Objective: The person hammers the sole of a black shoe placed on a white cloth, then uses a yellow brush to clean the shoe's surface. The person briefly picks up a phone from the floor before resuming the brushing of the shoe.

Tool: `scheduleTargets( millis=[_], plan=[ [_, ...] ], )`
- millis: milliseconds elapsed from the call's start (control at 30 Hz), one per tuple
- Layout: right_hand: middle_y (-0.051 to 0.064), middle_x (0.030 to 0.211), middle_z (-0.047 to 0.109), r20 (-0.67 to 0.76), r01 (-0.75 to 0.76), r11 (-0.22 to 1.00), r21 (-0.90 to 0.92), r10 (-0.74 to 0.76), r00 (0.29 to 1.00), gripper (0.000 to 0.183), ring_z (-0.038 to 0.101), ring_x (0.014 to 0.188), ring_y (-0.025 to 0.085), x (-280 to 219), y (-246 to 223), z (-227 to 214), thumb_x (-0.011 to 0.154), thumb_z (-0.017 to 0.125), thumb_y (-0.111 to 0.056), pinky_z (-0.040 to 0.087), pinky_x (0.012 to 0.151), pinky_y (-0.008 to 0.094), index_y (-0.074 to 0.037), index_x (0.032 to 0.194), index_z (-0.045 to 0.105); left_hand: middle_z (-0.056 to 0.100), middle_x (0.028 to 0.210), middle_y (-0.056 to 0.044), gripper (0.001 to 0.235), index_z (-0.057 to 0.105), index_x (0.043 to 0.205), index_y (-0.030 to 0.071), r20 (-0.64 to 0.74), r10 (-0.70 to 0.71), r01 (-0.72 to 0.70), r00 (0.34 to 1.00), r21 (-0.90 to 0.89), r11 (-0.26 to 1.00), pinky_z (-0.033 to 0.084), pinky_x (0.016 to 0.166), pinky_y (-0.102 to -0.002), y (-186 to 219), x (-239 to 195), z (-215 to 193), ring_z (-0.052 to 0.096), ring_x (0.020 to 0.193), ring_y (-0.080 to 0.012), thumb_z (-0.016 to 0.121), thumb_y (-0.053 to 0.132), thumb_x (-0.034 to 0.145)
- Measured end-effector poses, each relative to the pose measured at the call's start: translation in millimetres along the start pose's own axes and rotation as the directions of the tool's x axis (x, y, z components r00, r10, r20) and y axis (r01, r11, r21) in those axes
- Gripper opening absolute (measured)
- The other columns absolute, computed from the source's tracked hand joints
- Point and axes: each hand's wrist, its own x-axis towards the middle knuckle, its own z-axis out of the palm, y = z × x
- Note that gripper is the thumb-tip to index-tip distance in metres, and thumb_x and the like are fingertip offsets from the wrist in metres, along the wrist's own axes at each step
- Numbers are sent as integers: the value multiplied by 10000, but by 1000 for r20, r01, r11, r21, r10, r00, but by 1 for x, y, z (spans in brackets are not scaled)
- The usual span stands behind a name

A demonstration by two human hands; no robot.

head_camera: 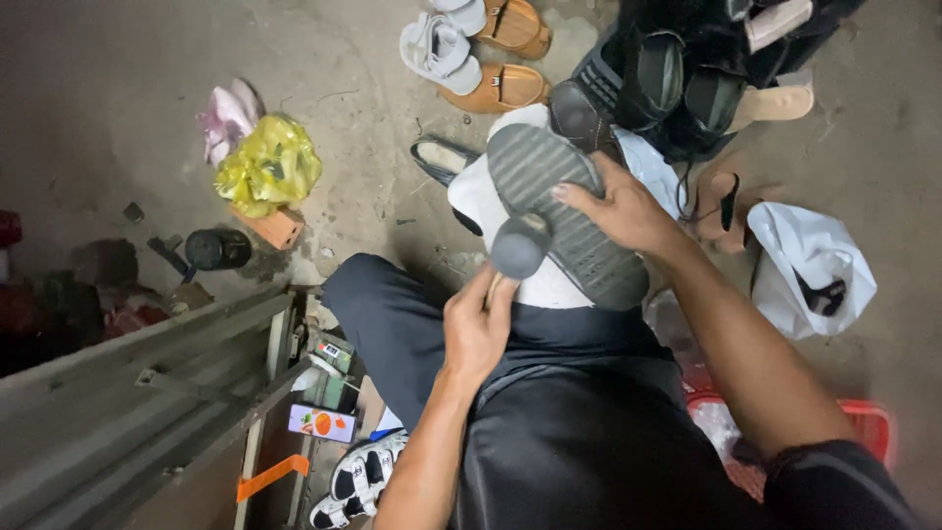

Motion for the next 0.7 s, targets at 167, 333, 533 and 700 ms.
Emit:
scheduleTargets(
  millis=[167,333,533,700],
  plan=[
    [289,1198,658,78,55,998,25,-57,995,598,617,1185,407,-1,4,-1,990,728,-391,481,1007,536,50,1355,554,424,533,-115,351,490,662,119,-229,135,-118,964,85,989,477,555,-278,-16,4,2,497,487,-301,605,52,987],
    [315,1377,566,210,12,997,-75,4,978,669,518,1306,487,-10,-47,-30,952,693,-371,404,1078,603,-83,1500,439,617,569,-156,319,622,744,54,-178,-129,126,975,-31,992,506,555,-365,2,17,-18,635,614,-208,643,201,1025],
    [246,1589,395,399,-134,969,-206,209,893,779,359,1465,446,-13,-50,-44,890,667,-483,322,1182,560,-286,1591,390,562,574,-209,361,523,679,87,-152,-76,85,985,52,995,499,553,-353,-18,6,-12,609,575,-252,672,177,995],
    [354,1546,392,424,-122,968,-219,207,881,772,356,1441,534,-9,-45,-59,887,664,-392,302,1177,633,-192,1586,403,607,531,-77,345,598,698,135,-182,-130,129,975,-18,991,501,545,-332,1,9,-14,565,505,-192,623,236,1027]
  ],
)
